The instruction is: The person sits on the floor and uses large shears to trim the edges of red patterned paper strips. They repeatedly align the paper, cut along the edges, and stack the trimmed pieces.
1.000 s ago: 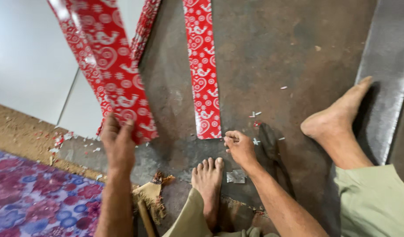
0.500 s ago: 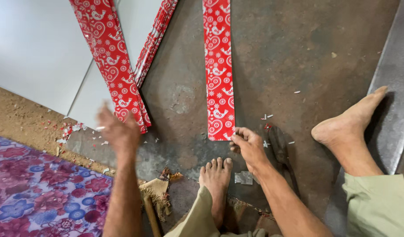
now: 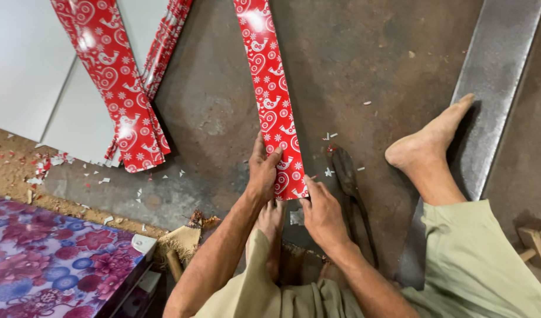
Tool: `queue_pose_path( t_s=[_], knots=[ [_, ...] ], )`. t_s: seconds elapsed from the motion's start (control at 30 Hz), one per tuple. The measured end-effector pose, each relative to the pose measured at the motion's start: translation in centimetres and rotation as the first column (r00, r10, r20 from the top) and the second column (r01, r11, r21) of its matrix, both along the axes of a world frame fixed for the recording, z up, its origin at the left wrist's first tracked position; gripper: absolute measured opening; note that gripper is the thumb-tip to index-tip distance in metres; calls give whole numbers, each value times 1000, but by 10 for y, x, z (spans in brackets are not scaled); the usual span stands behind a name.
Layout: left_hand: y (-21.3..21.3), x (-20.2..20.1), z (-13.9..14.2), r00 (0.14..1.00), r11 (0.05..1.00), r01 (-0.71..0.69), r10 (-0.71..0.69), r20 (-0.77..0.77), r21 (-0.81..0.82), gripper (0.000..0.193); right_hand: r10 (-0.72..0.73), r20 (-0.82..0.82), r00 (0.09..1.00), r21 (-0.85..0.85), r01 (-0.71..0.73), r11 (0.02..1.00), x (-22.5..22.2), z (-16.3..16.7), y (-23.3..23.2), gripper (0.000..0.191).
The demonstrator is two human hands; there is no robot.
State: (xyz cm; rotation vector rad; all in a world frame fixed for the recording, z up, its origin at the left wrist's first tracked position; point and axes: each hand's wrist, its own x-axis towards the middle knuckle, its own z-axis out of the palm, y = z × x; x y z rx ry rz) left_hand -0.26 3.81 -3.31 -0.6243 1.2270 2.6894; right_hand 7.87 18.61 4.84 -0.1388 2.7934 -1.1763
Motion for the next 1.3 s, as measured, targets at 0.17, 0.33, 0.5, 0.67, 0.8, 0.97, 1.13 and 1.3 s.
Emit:
queue_pose_path(
  t_s=[0.17, 0.33, 0.5, 0.67, 0.8, 0.97, 1.13, 1.3],
  knots=[
    [5, 1, 0, 998, 974, 51, -42, 45, -223, 69, 65, -22, 998, -4, -65, 998, -2, -3, 10, 50],
    [-11, 28, 12, 924, 935, 275, -193, 331, -224, 49, 51, 192, 980, -133, -26, 991, -13, -10, 16, 47],
    [-33, 60, 12, 804, 862, 507, -469, 367, -11, 24, 102, 314, 944, -139, -61, 988, -23, -13, 12, 44],
    [-34, 62, -7, 858, 884, 468, -453, 241, -8, 21, 174, 111, 978, 52, -180, 982, 5, -15, 26, 57],
    [-27, 59, -10, 843, 886, 459, -456, 286, 61, 21, 336, -7, 942, 415, -303, 858, 40, -26, 37, 50],
    [-23, 61, -7, 837, 889, 458, -434, 333, 5, 22, 238, 252, 938, 394, -325, 860, 51, -46, 39, 45],
    [-26, 61, -12, 872, 902, 433, -422, 248, 11, 23, 109, 344, 932, 186, -182, 966, 44, -48, 60, 54],
    [-25, 62, -14, 861, 899, 439, -422, 283, 3, 23, 46, 391, 919, -170, 23, 985, 31, -51, 66, 38]
  ],
)
